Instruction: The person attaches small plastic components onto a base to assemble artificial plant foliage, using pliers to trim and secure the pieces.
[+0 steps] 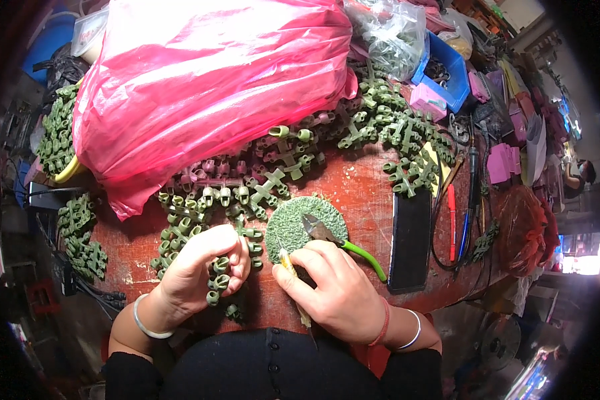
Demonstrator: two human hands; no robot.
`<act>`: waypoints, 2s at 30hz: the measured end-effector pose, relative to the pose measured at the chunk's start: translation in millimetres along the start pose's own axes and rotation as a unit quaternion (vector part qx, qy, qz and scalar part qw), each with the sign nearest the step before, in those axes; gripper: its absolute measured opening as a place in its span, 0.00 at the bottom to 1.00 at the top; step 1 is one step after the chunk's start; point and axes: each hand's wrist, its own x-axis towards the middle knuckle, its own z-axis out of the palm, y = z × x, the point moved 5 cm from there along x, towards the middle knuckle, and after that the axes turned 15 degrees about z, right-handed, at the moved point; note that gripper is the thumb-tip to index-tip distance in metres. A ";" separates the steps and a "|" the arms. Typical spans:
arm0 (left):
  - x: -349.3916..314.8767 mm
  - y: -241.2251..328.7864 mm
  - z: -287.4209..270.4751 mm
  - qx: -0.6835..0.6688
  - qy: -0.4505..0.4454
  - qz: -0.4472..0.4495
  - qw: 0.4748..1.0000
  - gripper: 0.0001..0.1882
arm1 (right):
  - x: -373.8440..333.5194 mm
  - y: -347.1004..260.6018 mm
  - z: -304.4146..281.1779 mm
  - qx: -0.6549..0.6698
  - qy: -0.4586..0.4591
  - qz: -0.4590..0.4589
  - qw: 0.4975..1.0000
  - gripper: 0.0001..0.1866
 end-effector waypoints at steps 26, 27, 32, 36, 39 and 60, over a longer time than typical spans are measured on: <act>1.1 -4.1 -4.4 -0.012 0.010 -0.001 1.000 0.13 | -0.8 0.1 2.9 -0.056 0.027 -0.006 0.998 0.18; 0.8 -4.2 -4.4 -0.012 0.010 0.000 1.000 0.13 | -0.8 -0.1 3.2 -0.060 0.024 -0.005 0.998 0.18; 1.7 -5.8 -8.9 -0.010 0.003 0.003 1.000 0.12 | -1.0 -0.9 3.0 -0.067 0.021 -0.006 0.998 0.18; 0.2 -5.5 -8.3 -0.062 -0.034 -0.006 0.998 0.08 | -0.9 -1.7 2.5 -0.072 0.022 -0.008 0.997 0.17; 0.4 -4.0 -4.5 -0.030 -0.012 0.001 0.999 0.10 | -0.7 -1.8 2.8 -0.070 0.021 -0.008 0.997 0.17; 1.2 -4.6 -6.6 -0.002 0.005 0.007 1.000 0.12 | -0.8 -3.5 2.6 -0.090 0.027 -0.025 0.995 0.18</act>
